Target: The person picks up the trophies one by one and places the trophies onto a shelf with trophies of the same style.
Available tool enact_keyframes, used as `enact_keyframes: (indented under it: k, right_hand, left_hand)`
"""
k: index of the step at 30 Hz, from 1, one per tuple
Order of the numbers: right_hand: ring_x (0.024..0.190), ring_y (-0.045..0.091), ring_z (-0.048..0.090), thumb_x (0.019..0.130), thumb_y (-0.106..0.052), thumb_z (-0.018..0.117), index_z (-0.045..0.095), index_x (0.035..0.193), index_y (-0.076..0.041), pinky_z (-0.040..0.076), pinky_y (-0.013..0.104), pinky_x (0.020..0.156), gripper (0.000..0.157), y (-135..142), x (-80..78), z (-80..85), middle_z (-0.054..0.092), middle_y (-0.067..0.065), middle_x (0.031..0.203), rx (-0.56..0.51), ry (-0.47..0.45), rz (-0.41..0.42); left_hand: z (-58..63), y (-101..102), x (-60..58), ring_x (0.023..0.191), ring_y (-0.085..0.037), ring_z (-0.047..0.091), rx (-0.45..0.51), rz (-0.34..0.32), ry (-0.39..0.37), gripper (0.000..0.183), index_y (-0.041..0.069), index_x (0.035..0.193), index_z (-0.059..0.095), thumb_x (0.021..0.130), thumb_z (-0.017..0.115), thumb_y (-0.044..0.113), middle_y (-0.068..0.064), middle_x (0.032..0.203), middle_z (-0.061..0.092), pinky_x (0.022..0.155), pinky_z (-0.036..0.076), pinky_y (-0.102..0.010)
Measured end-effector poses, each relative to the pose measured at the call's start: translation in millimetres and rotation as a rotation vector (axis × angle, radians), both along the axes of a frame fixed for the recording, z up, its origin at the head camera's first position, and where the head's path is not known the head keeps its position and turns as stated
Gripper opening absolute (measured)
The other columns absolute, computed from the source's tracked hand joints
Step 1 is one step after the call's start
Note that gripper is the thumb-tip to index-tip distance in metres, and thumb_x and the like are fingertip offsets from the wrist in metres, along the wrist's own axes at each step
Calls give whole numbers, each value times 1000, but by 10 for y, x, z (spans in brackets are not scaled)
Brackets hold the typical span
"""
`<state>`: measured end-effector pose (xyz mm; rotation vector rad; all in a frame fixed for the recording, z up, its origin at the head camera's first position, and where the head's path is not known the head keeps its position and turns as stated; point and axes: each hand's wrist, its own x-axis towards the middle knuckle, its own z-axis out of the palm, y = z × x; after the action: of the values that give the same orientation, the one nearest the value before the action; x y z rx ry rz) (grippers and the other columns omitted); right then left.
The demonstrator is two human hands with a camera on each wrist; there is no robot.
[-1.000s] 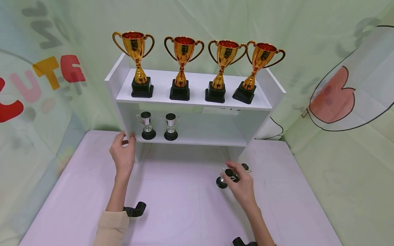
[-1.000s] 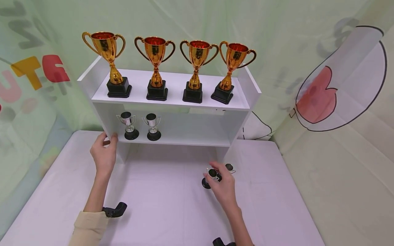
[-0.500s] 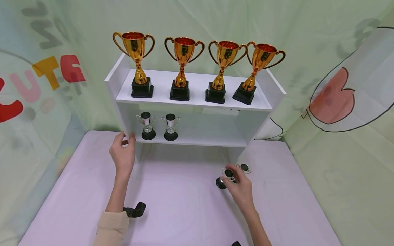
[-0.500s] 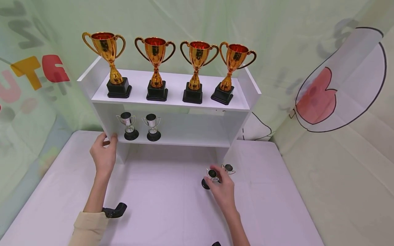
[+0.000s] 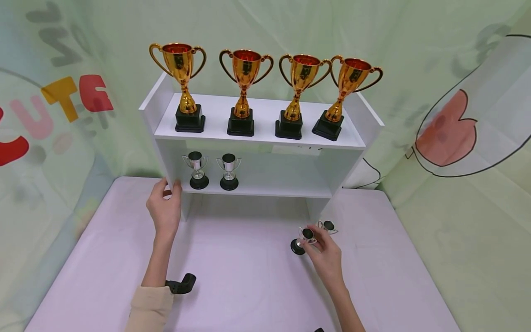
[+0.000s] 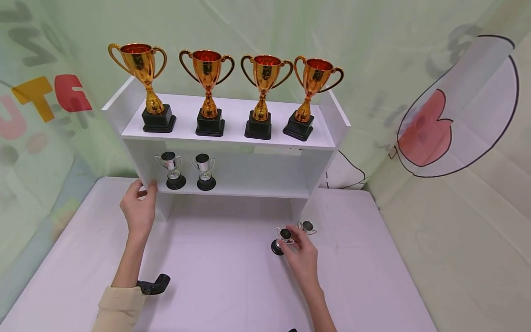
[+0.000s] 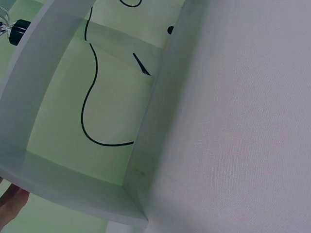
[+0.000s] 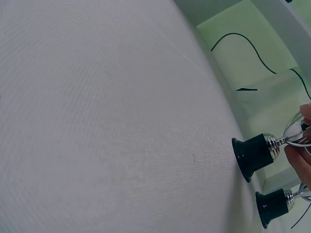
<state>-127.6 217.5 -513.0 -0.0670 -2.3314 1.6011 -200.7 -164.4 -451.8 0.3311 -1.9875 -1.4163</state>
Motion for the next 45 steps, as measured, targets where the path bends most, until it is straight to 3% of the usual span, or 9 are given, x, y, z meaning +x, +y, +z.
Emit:
enact_keyframes:
  k: [8, 14, 18, 25, 32, 45]
  right_hand:
    - [99, -6, 64, 81, 15, 76, 65, 124, 8, 52, 9, 87, 45, -58, 53, 118, 69, 28, 117, 5, 23, 10]
    - [99, -2, 65, 80, 17, 76, 65, 124, 9, 54, 13, 88, 46, -32, 24, 79, 70, 27, 117, -26, 16, 6]
    - [100, -6, 64, 81, 12, 78, 67, 125, 4, 53, 11, 89, 46, -13, 24, 70, 71, 23, 118, -4, 15, 24]
    - [97, -4, 66, 83, 9, 79, 67, 124, 0, 53, 10, 86, 44, -31, 52, 121, 71, 19, 112, 23, 86, 79]
    - [97, -3, 66, 82, 10, 80, 68, 123, -2, 53, 12, 89, 45, -90, 70, 222, 72, 16, 112, 11, 100, 103]
    - [93, -1, 66, 80, 15, 78, 70, 121, 1, 54, 13, 87, 44, -203, 81, 353, 72, 20, 107, -4, 211, 154]
  left_hand:
    - [-18, -10, -4, 87, -25, 61, 10, -8, 14, 28, 2, 123, 72, 99, 64, 13, -16, 119, 72, 64, 43, -9]
    - [-15, -18, -13, 87, -27, 62, 8, -6, 13, 28, 2, 123, 73, 98, 65, 14, -17, 119, 72, 65, 43, -9]
    - [-8, -25, -14, 87, -28, 62, 5, -16, 19, 28, 2, 123, 73, 99, 64, 14, -17, 119, 72, 65, 43, -10]
    - [-13, -32, -15, 87, -26, 62, -9, -29, 29, 28, 3, 124, 72, 100, 64, 15, -17, 119, 72, 64, 43, -8]
    - [-6, -22, -12, 87, -26, 62, -6, -32, 26, 29, 3, 124, 72, 100, 64, 16, -17, 119, 72, 64, 43, -8]
    - [-20, -22, -16, 88, -28, 62, 1, -28, 19, 29, 3, 124, 72, 100, 63, 14, -16, 120, 72, 65, 43, -9]
